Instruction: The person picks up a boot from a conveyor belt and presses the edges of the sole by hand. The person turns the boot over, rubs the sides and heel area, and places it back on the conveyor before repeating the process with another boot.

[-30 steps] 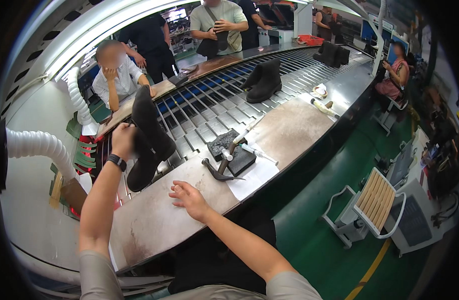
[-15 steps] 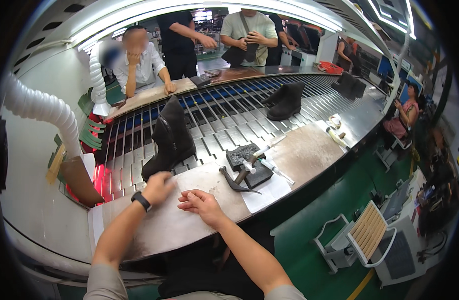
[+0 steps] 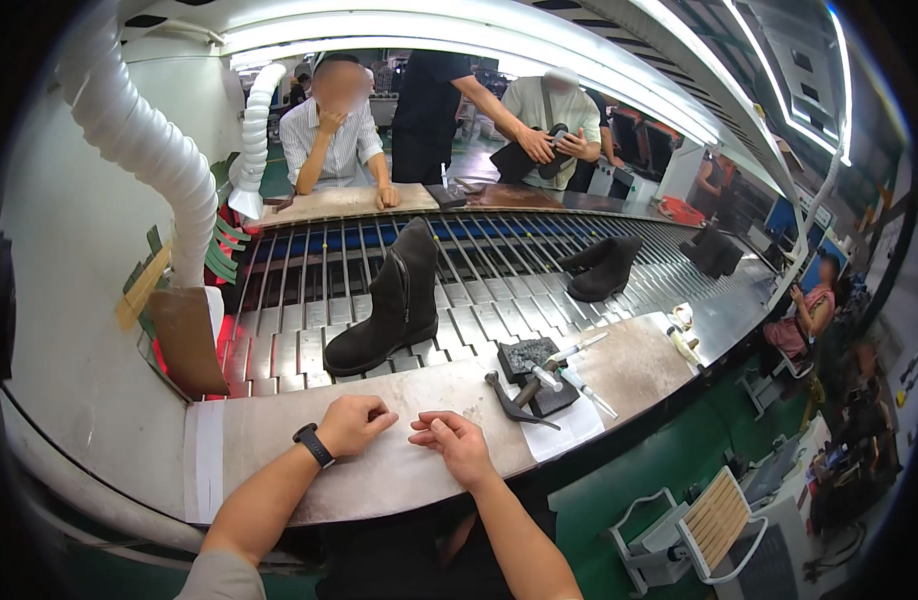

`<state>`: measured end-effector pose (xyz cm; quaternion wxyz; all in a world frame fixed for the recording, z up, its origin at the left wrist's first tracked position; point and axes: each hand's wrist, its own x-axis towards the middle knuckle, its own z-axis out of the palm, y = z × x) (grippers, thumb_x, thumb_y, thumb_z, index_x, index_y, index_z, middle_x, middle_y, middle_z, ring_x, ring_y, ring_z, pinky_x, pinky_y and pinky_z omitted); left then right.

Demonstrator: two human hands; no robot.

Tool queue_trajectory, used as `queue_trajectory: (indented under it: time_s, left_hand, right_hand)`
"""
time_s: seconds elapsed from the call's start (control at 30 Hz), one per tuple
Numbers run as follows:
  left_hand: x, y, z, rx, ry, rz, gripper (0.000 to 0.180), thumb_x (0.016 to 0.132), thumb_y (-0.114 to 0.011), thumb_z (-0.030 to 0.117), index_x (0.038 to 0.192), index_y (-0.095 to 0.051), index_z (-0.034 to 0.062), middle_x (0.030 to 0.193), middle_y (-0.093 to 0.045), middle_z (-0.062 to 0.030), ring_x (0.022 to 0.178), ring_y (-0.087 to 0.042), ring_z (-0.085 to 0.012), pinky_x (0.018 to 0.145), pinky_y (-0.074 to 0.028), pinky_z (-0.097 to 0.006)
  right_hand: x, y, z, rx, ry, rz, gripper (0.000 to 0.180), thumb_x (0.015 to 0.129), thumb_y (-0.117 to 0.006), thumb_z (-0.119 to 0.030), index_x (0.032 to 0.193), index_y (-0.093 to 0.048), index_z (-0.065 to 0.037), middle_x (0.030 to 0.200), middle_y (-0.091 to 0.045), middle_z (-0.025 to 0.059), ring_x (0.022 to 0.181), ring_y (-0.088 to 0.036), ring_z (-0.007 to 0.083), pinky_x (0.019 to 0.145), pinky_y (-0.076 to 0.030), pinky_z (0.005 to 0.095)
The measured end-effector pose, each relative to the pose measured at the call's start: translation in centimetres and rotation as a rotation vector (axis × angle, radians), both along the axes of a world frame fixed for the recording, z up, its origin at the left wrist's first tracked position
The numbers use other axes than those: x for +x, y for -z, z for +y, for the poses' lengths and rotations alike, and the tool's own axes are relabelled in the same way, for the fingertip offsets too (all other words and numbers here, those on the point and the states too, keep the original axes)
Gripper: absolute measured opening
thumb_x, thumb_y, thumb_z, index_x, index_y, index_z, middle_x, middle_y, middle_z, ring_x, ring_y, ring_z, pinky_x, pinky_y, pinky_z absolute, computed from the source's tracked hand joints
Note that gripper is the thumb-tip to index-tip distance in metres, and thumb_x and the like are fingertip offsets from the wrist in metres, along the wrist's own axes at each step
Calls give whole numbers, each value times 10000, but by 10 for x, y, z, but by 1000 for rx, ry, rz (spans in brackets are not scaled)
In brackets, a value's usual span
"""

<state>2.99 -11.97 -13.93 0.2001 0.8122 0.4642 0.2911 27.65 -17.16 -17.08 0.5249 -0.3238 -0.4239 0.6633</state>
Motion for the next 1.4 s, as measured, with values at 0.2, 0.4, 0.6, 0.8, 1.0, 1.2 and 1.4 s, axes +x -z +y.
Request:
queue_trajectory:
  time_s: [0.2, 0.4, 0.6, 0.8, 1.0, 1.2, 1.4]
  left_hand:
    - [3, -2, 0, -57, -25, 9, 335, 957, -757, 376, 924, -802, 45, 836, -774, -151, 777, -750, -325, 723, -580, -420]
    - [1, -4, -1, -54, -34, 39, 361, 957, -739, 422, 934, -815, 69, 857, -795, -129, 798, -765, -317, 737, -595, -426]
    - [-5, -1, -3, -38, -54, 43, 373, 964, -726, 431, 920, -800, 68, 843, -782, -139, 797, -758, -337, 736, -592, -447]
    - [1, 4, 1, 0, -42, 27, 336, 964, -743, 389, 891, -772, 63, 834, -767, -144, 792, -740, -353, 724, -576, -456]
    - [-4, 3, -1, -14, -25, -11, 325, 965, -748, 373, 891, -768, 57, 840, -768, -140, 802, -739, -350, 731, -574, -454]
    - [-3, -1, -2, -27, -34, 15, 310, 962, -756, 359, 894, -768, 57, 845, -768, -140, 806, -739, -351, 734, -575, -453]
    - [-2, -1, -2, -20, -34, 17, 306, 962, -758, 354, 891, -767, 57, 841, -767, -137, 798, -739, -341, 726, -573, -445]
  right_hand:
    - [-3, 2, -2, 80, 57, -143, 332, 1124, -555, -178, 1333, -643, 64, 1227, -735, 186, 1056, -763, 244, 987, -587, 366]
    - [-7, 1, -5, 99, 88, -138, 307, 1115, -574, -164, 1307, -662, 59, 1189, -753, 171, 1008, -771, 230, 951, -593, 352]
    - [-10, 6, -4, 113, 102, -116, 290, 1109, -588, -146, 1294, -665, 64, 1168, -757, 185, 979, -771, 231, 936, -604, 354]
    - [-6, 5, -6, 155, 101, -110, 307, 1113, -587, -165, 1293, -640, 77, 1183, -744, 238, 986, -770, 277, 938, -611, 400]
    - [-11, 2, -6, 191, 114, -149, 292, 1101, -609, -152, 1282, -662, 71, 1162, -756, 207, 972, -778, 249, 913, -611, 364]
    - [-11, 3, -8, 187, 114, -127, 284, 1098, -606, -134, 1285, -662, 73, 1162, -755, 206, 977, -775, 247, 919, -608, 361]
    - [-12, 0, -9, 186, 118, -134, 278, 1093, -607, -120, 1284, -662, 75, 1166, -752, 206, 981, -773, 247, 925, -605, 364]
